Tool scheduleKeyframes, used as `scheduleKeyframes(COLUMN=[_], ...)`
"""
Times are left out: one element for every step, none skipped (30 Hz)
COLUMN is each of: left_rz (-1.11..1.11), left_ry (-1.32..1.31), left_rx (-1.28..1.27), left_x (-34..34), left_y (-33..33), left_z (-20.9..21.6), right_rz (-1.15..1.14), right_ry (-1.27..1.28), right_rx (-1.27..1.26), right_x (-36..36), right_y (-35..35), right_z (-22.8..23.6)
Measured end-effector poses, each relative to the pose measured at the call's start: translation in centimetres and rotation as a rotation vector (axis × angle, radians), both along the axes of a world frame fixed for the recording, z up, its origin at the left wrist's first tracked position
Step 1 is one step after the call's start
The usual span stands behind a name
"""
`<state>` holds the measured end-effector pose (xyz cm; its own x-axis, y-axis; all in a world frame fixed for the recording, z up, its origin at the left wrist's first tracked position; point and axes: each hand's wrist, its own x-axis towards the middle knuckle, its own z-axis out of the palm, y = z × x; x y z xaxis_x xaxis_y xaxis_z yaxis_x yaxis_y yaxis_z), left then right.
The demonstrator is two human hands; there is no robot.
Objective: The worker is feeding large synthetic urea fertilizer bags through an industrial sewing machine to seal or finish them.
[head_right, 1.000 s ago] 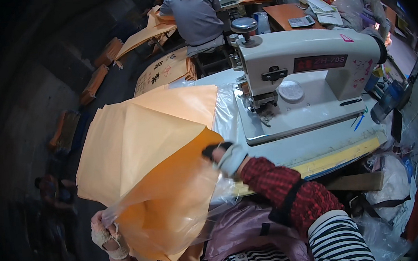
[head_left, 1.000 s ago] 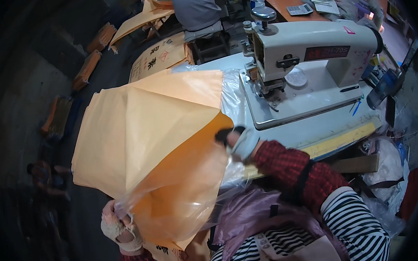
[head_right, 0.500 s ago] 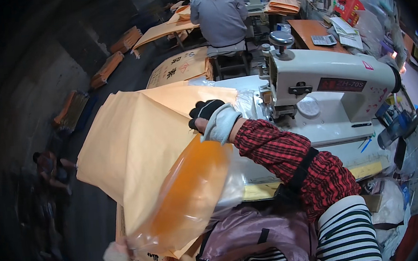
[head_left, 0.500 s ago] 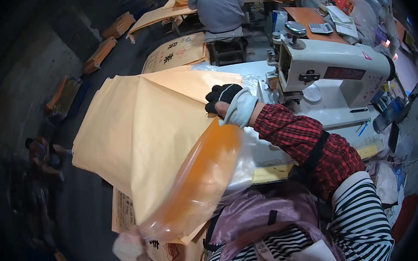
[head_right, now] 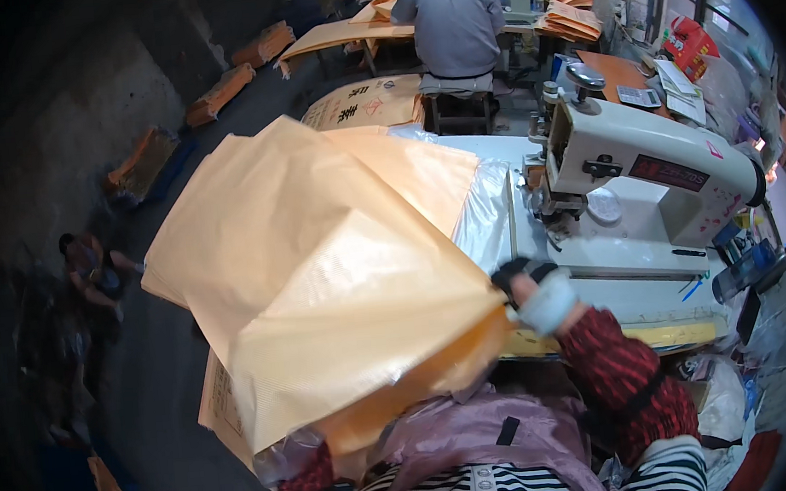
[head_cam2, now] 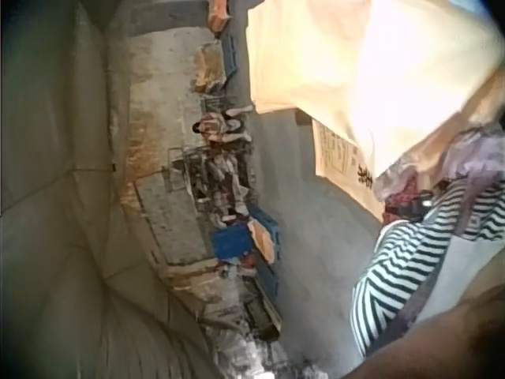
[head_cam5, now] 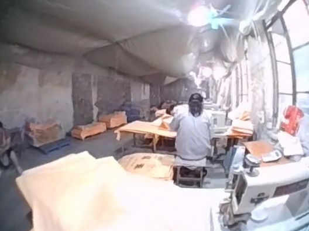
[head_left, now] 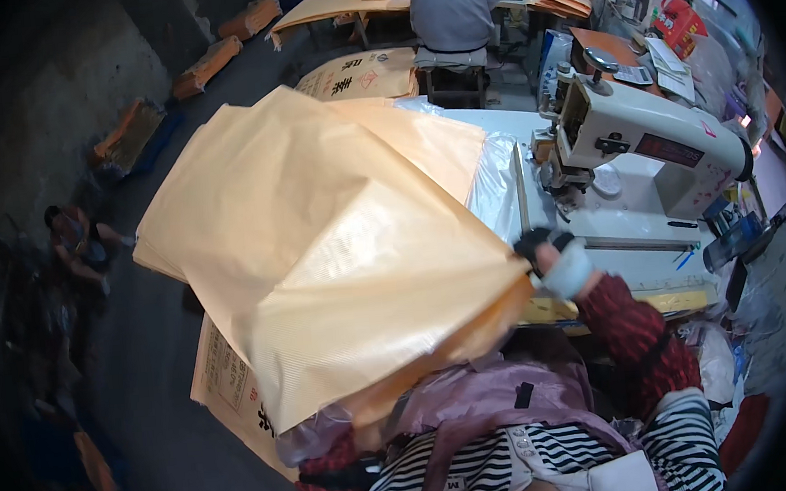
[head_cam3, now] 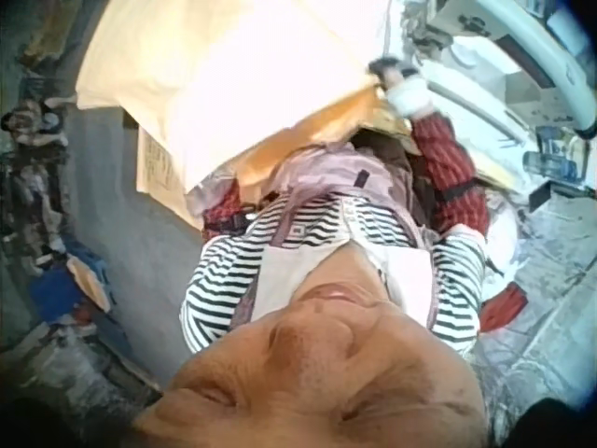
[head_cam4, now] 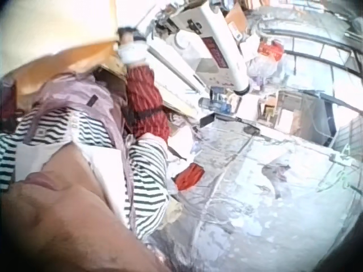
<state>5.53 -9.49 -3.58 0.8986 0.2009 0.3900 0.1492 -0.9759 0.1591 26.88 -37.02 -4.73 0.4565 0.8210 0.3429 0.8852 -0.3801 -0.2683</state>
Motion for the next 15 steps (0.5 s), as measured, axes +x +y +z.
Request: scheduleKeyframes(left_rz=[0.036,0.094,0.161,0.227,0.306,0.382,0.442,0.483,0.491,0.471,0.459,0.410,0.325,0.218,0.091], left_ry=[0.004,0.011,0.023,0.035,0.048,0.063,0.059,0.039,-0.010,-0.091,-0.121,-0.221,-0.395,-0.572,-0.739], left_rx=[0.025,0.049,0.082,0.106,0.140,0.172,0.200,0.233,0.245,0.231,-0.007,-0.462,-0.994,-1.330,-1.516], left_x=[-0.5,-1.4,-2.4,-3.5,-4.9,-6.6,-8.4,-10.1,-11.4,-12.9,-13.7,-13.2,-12.8,-12.7,-13.1], left_y=[1.6,3.3,5.3,7.3,9.4,11.2,12.6,13.5,13.6,13.5,11.7,9.6,7.6,5.5,3.7], left_z=[-0.4,-1.1,-1.8,-2.6,-3.5,-4.3,-5.0,-5.4,-5.0,-4.6,-3.3,-1.8,-0.3,1.7,3.9], right_rz=[-0.003,-0.027,-0.039,-0.052,-0.053,-0.041,-0.017,-0.018,-0.031,-0.044,-0.044,-0.076,-0.103,-0.113,-0.098], right_ry=[0.079,0.040,0.094,0.151,0.123,0.095,0.096,0.078,0.090,0.101,0.123,0.162,0.145,0.136,0.148], right_rx=[0.029,-0.055,-0.032,-0.010,-0.045,-0.074,0.071,0.119,0.098,0.077,0.127,0.206,0.188,0.176,0.178], right_x=[-1.0,-3.1,-4.2,-5.1,-5.8,-6.3,-6.8,-6.8,-6.6,-6.3,-5.9,-5.6,-5.2,-5.1,-5.1], right_y=[-1.9,-2.0,-1.5,-0.7,0.8,2.7,4.2,5.2,5.6,5.9,5.9,5.5,5.2,5.1,5.1], right_z=[-2.8,-3.0,-4.4,-5.6,-5.1,-4.3,-3.4,-2.9,-2.6,-2.5,-2.7,-3.1,-3.0,-3.0,-3.4])
